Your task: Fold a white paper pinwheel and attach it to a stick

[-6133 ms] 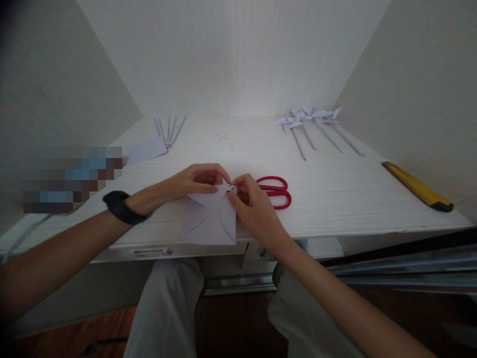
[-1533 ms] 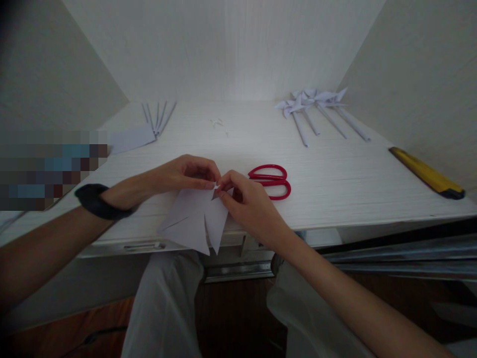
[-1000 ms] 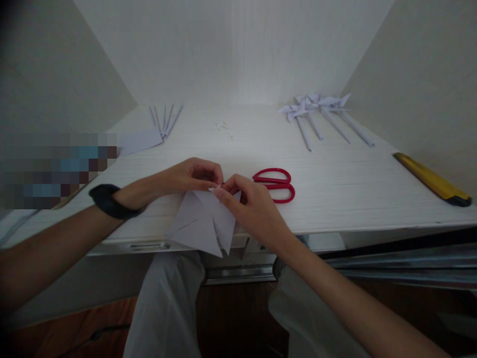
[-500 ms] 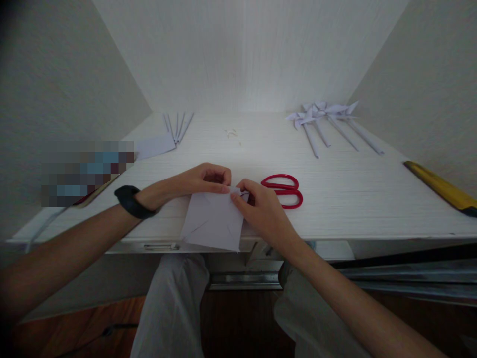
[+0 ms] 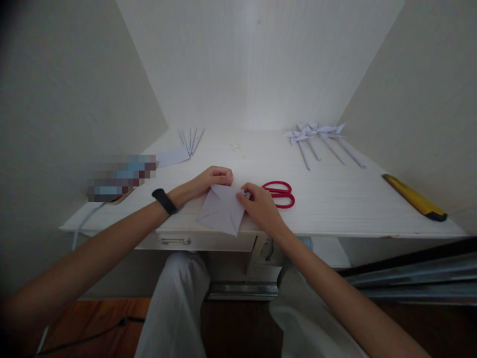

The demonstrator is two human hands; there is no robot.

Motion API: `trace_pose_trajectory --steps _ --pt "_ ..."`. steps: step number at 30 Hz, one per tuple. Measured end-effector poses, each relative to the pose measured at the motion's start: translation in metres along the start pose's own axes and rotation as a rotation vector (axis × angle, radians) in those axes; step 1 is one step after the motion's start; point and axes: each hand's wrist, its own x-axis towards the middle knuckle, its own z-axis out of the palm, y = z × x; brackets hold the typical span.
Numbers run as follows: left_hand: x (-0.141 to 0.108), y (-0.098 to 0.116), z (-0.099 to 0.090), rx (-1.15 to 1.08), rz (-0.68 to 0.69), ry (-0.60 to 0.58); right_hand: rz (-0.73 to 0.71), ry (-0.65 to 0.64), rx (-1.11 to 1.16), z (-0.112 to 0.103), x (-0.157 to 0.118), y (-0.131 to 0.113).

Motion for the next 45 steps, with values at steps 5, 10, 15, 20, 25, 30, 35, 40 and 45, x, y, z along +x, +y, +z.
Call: trace_pose_trajectory --steps 5,10,15,20,25,30,35,40,45 --pt "-0.001 -0.005 0.002 -0.059 0.032 0.078 0.013 0.014 0.03 0.002 0.001 0.002" --pt "-0.005 -0.001 0.006 -0.088 0.067 0.141 0.038 0.058 0.194 0.005 0.002 0.008" --pt "-0.011 0.003 0.011 -0.09 0.027 0.165 0.048 0.082 0.308 0.007 0.001 0.018" --pt "-0.014 0.0 0.014 -0.069 -0.07 0.18 0.053 0.121 0.394 0.008 0.002 0.023" --pt "-0.014 0.001 0.014 -0.08 -0.096 0.218 0.076 0.132 0.482 0.007 -0.001 0.02" --pt "-0.013 0.005 0.015 -0.108 -0.081 0.284 0.074 0.062 0.642 0.008 -0.002 0.019" --pt "-0.01 0.003 0.015 -0.131 -0.08 0.329 0.048 0.048 0.674 0.011 0.003 0.028" --pt "-0.009 0.001 0.014 -0.135 -0.108 0.296 0.051 0.068 0.687 0.011 0.005 0.032" --pt "-0.011 0.001 0.013 -0.124 -0.115 0.269 0.038 0.068 0.682 0.011 0.004 0.03"
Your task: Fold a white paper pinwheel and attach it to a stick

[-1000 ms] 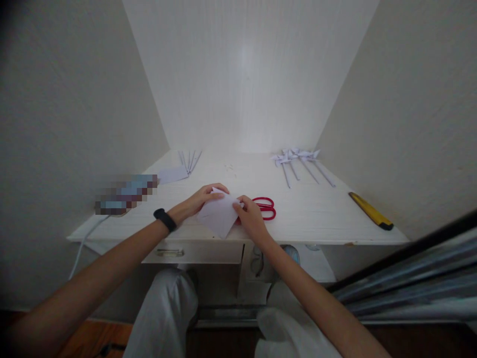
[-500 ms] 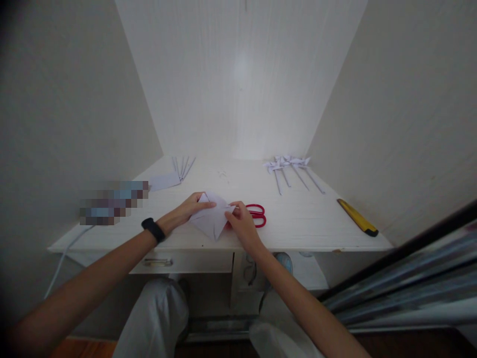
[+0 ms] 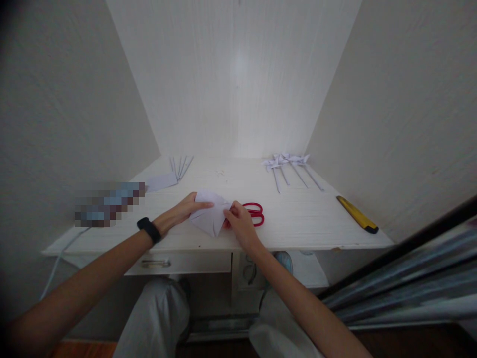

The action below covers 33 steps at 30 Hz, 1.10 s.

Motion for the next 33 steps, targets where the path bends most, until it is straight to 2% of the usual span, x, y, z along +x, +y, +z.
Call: trace_pose_trajectory --steps 16,22,27,33 --pt "0.0 0.0 -0.002 -0.03 0.032 0.025 -0.018 0.003 0.009 0.003 -0.001 -0.005" --pt "-0.001 0.0 -0.002 -0.056 0.041 0.031 0.004 -0.092 0.021 0.004 -0.005 -0.01" --pt "0.002 -0.001 -0.003 -0.092 0.054 0.029 0.001 -0.225 -0.1 0.005 -0.005 -0.013" --pt "0.001 0.0 -0.002 -0.115 0.067 0.01 0.004 -0.149 -0.112 0.003 -0.005 -0.013"
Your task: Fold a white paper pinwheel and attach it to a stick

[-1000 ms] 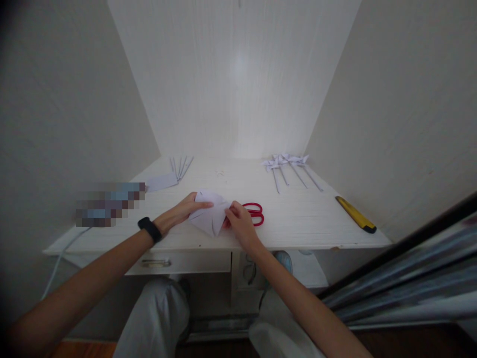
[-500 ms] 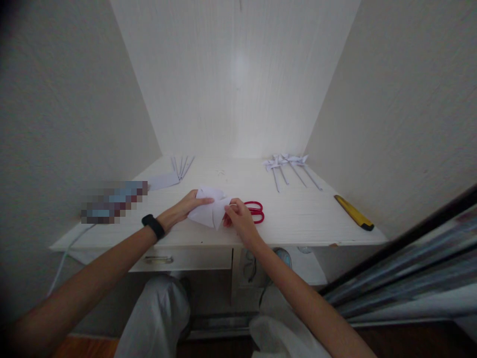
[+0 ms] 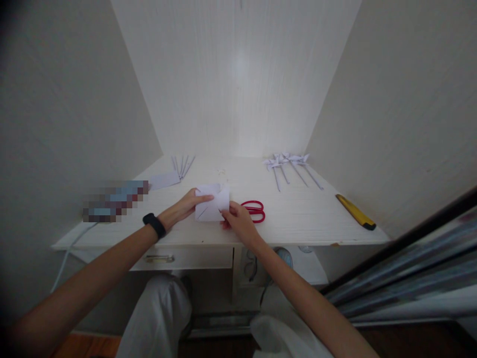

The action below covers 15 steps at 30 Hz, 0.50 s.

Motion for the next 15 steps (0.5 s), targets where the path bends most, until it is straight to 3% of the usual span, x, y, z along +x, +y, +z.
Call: trace_pose_trajectory --steps 10,15 --pt "-0.0021 0.0015 0.002 -0.005 -0.012 -0.035 -0.032 0.124 0.04 0.0011 0.0011 0.0046" --pt "0.0015 -0.0015 -0.002 -0.111 0.003 -0.036 -0.022 0.149 0.041 -0.0014 0.0026 0.009"
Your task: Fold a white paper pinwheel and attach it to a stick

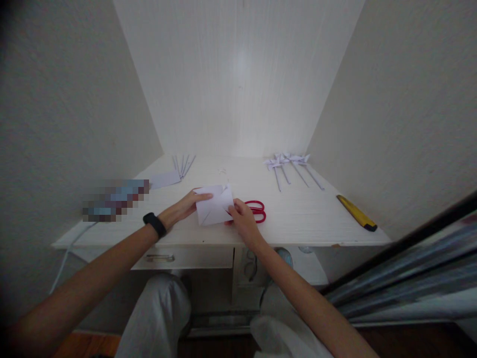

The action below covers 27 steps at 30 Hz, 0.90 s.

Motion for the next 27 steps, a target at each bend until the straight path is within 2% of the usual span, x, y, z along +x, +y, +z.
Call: trace_pose_trajectory --steps 5,10,14,17,27 --pt "0.001 0.006 -0.002 -0.071 0.023 0.028 -0.006 -0.036 -0.032 -0.001 0.0 -0.001" --pt "-0.002 0.015 -0.001 -0.153 -0.046 -0.129 -0.01 -0.102 -0.035 -0.001 -0.002 -0.004" --pt "-0.001 0.01 -0.002 0.014 0.004 -0.121 -0.007 -0.126 -0.046 -0.001 -0.004 -0.008" --pt "0.002 0.003 -0.004 0.139 0.037 -0.083 0.002 -0.109 -0.046 0.0 -0.004 -0.009" --pt "0.003 0.001 -0.003 0.178 -0.028 -0.096 0.033 0.053 0.015 -0.001 -0.002 -0.005"
